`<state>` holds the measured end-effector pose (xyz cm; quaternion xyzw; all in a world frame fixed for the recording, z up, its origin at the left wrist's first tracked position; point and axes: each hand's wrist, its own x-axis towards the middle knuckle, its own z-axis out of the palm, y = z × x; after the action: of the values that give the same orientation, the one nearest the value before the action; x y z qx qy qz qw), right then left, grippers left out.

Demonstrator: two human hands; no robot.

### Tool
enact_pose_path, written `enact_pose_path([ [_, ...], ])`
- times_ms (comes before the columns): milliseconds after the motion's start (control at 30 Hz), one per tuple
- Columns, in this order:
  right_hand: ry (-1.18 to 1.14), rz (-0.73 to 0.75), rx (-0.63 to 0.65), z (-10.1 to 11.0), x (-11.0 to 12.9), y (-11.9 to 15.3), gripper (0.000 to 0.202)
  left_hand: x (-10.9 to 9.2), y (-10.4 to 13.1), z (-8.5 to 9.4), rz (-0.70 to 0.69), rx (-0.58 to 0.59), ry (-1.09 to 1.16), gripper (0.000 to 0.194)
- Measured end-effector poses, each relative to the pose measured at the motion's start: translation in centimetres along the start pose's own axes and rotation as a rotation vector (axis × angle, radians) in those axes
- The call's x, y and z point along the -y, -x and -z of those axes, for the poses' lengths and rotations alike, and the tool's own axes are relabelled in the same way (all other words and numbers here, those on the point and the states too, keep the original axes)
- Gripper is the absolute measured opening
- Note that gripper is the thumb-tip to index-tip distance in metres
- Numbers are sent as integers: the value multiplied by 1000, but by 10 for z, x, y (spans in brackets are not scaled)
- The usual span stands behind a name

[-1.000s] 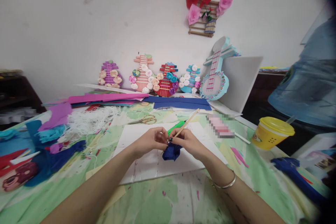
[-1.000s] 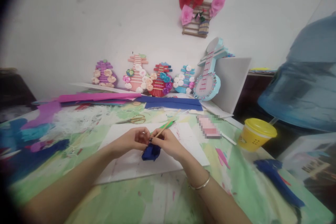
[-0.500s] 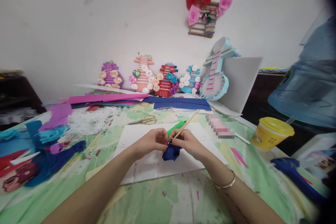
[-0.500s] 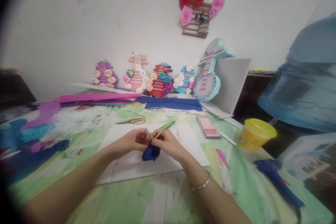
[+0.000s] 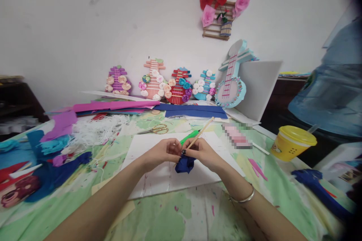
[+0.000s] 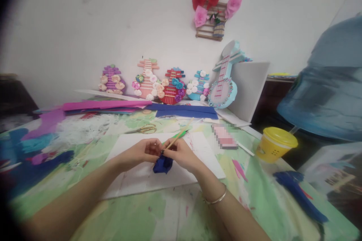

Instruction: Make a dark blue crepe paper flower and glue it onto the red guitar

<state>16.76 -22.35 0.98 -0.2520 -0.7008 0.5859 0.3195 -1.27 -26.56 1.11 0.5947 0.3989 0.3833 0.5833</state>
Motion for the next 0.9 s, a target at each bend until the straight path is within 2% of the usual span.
enact_pose_path([
  [233,-15,4,-11,0,0,0,20,-3,0,-1,-16,-1,23,22],
  [400,-33,-12,-3,-1,4,1,15,0,-2,0,-38,-43,31,28],
  [900,-77,-32,-4,-1,5,1,21,1,-1,0,-36,-22,58,34],
])
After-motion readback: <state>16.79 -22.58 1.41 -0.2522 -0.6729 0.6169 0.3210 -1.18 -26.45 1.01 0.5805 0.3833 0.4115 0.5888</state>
